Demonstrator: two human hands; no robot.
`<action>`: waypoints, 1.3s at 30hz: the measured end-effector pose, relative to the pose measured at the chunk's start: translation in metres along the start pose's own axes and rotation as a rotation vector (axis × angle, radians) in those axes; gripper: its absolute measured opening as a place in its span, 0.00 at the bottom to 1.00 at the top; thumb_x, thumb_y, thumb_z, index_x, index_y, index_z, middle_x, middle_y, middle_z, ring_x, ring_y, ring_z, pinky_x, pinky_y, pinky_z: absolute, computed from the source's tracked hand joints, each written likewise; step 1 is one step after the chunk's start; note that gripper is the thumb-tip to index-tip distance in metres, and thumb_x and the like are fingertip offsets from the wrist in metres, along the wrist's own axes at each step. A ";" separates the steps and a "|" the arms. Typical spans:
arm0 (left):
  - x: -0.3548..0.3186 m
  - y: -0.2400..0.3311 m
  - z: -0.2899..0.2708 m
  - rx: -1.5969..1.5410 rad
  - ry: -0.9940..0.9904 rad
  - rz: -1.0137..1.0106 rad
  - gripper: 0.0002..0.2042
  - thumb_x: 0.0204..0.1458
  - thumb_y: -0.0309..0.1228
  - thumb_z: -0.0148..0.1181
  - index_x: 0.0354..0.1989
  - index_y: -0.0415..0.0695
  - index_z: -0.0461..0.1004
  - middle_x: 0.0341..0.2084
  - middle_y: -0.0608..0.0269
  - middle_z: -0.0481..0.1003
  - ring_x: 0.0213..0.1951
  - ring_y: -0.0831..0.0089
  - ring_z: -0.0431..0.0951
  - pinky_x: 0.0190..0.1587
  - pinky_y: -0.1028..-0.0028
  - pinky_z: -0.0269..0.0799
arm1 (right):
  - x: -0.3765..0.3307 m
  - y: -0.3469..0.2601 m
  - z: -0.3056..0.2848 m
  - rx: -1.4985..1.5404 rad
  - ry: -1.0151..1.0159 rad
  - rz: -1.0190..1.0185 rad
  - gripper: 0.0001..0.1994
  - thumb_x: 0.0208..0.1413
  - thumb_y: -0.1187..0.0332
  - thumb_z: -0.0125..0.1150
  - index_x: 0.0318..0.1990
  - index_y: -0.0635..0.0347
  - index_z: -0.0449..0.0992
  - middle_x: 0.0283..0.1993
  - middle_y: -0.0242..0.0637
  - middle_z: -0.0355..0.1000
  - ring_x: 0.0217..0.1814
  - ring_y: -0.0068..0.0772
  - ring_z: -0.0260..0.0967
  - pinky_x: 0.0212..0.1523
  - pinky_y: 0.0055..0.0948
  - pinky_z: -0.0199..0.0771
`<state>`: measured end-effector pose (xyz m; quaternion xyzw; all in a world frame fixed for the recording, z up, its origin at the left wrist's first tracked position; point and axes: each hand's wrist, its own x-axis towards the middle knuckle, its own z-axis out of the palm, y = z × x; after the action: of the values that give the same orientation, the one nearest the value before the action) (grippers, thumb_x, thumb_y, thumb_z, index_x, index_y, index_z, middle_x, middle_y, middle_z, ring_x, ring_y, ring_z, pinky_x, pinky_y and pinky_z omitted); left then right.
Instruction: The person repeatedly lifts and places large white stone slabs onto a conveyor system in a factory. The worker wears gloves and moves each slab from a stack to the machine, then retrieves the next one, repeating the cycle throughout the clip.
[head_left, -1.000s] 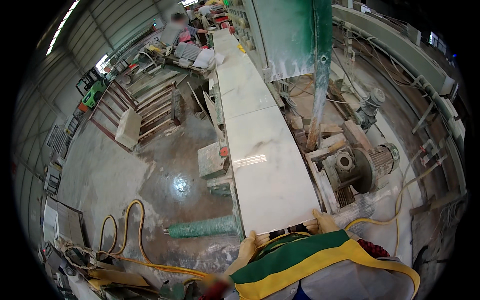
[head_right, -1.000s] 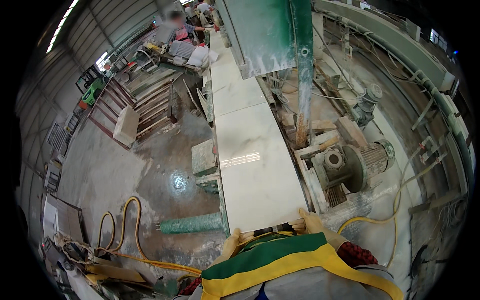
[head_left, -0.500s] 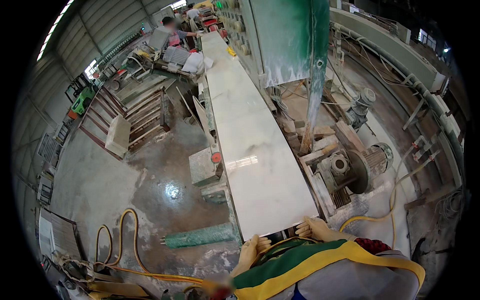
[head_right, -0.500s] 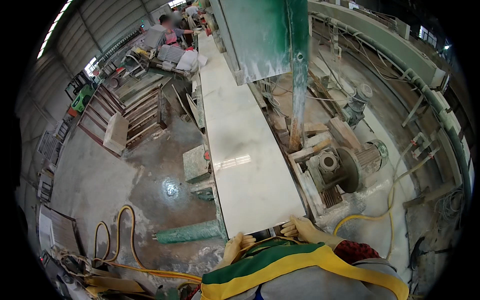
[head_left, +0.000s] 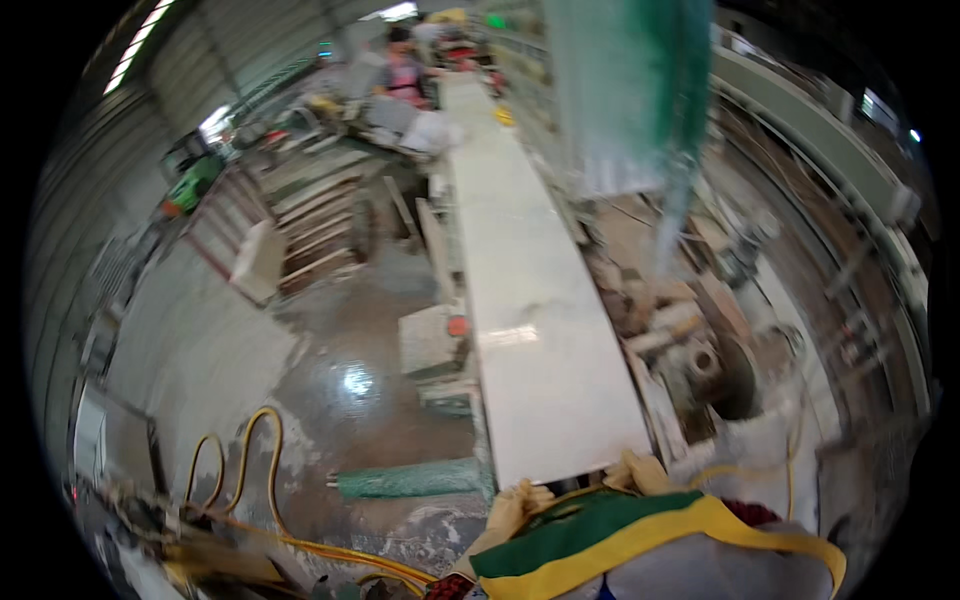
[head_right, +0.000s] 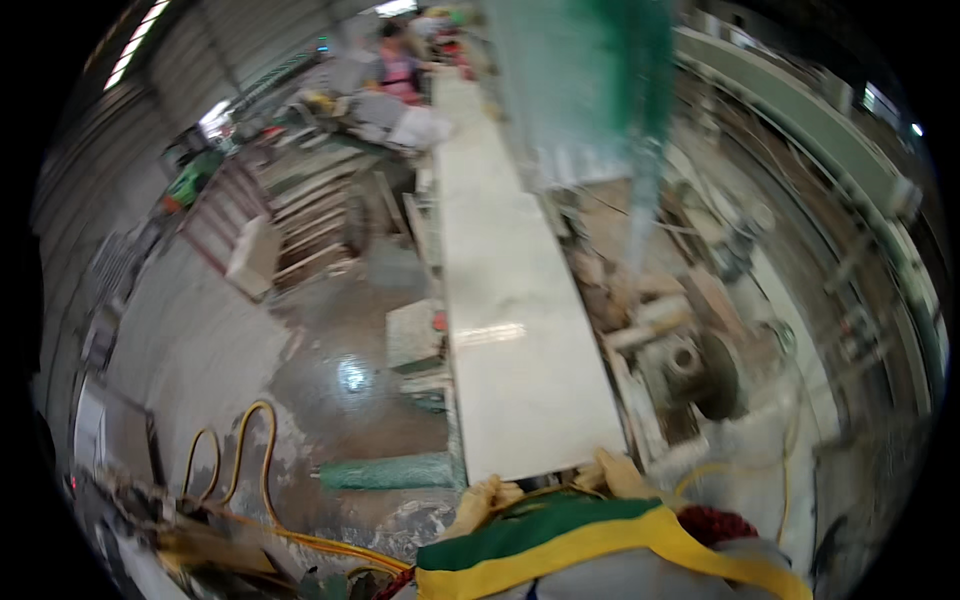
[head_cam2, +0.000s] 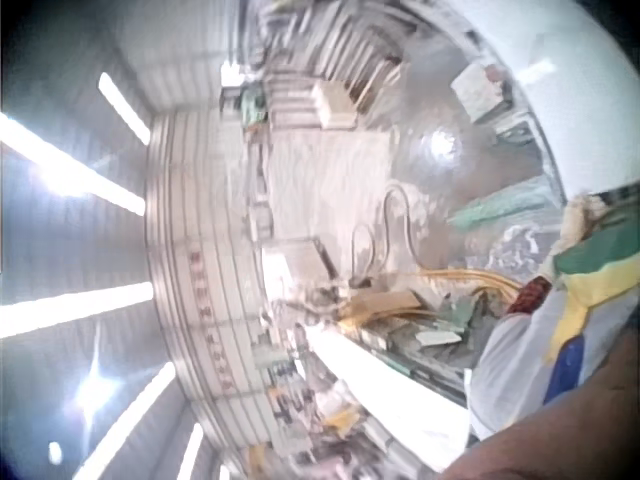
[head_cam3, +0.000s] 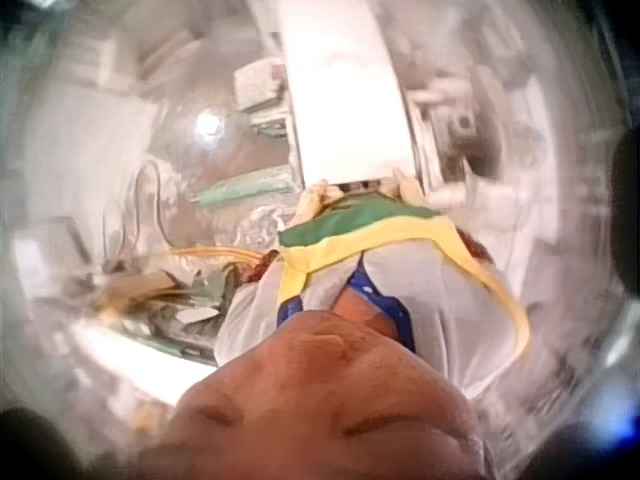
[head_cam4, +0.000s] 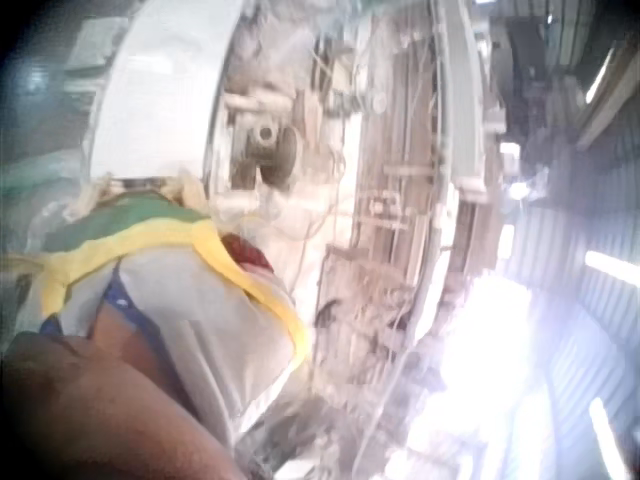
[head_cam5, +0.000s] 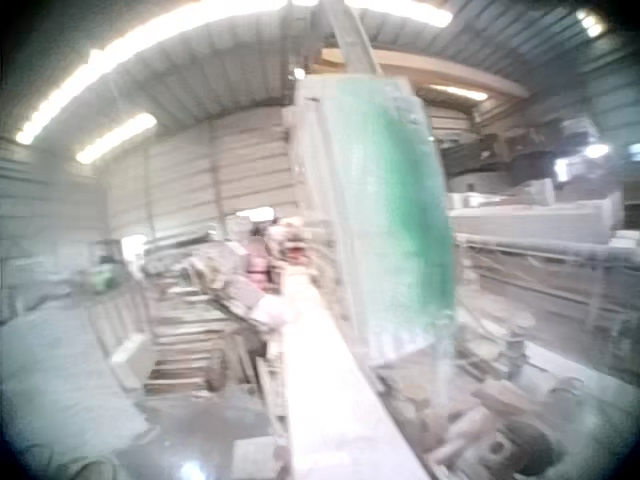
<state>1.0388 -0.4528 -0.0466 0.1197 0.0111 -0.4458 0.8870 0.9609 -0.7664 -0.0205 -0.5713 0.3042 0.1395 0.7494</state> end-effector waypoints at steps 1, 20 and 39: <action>0.003 -0.001 0.000 0.177 0.294 -0.015 0.16 0.74 0.37 0.59 0.40 0.33 0.72 0.39 0.53 0.78 0.40 0.66 0.81 0.47 0.67 0.81 | 0.000 0.002 -0.006 -0.100 -0.097 -0.081 0.35 0.81 0.47 0.41 0.31 0.69 0.82 0.28 0.42 0.79 0.27 0.32 0.71 0.34 0.33 0.73; -0.127 0.002 -0.038 0.502 0.835 0.086 0.26 0.75 0.50 0.54 0.56 0.34 0.80 0.48 0.52 0.86 0.45 0.67 0.86 0.51 0.67 0.83 | 0.041 -0.096 0.133 -1.252 -0.285 -1.163 0.22 0.66 0.58 0.62 0.58 0.67 0.80 0.60 0.56 0.79 0.63 0.59 0.76 0.64 0.47 0.75; -0.248 -0.132 -0.045 0.369 1.062 0.766 0.23 0.73 0.51 0.57 0.56 0.40 0.80 0.47 0.57 0.86 0.46 0.65 0.86 0.49 0.63 0.82 | 0.097 -0.061 0.150 -1.449 -0.222 -1.409 0.37 0.58 0.46 0.70 0.67 0.64 0.74 0.75 0.59 0.66 0.81 0.63 0.56 0.83 0.57 0.48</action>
<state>0.7889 -0.3230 -0.0857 0.4672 0.3255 0.0246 0.8217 1.1152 -0.6572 -0.0086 -0.9211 -0.3306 -0.1307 0.1585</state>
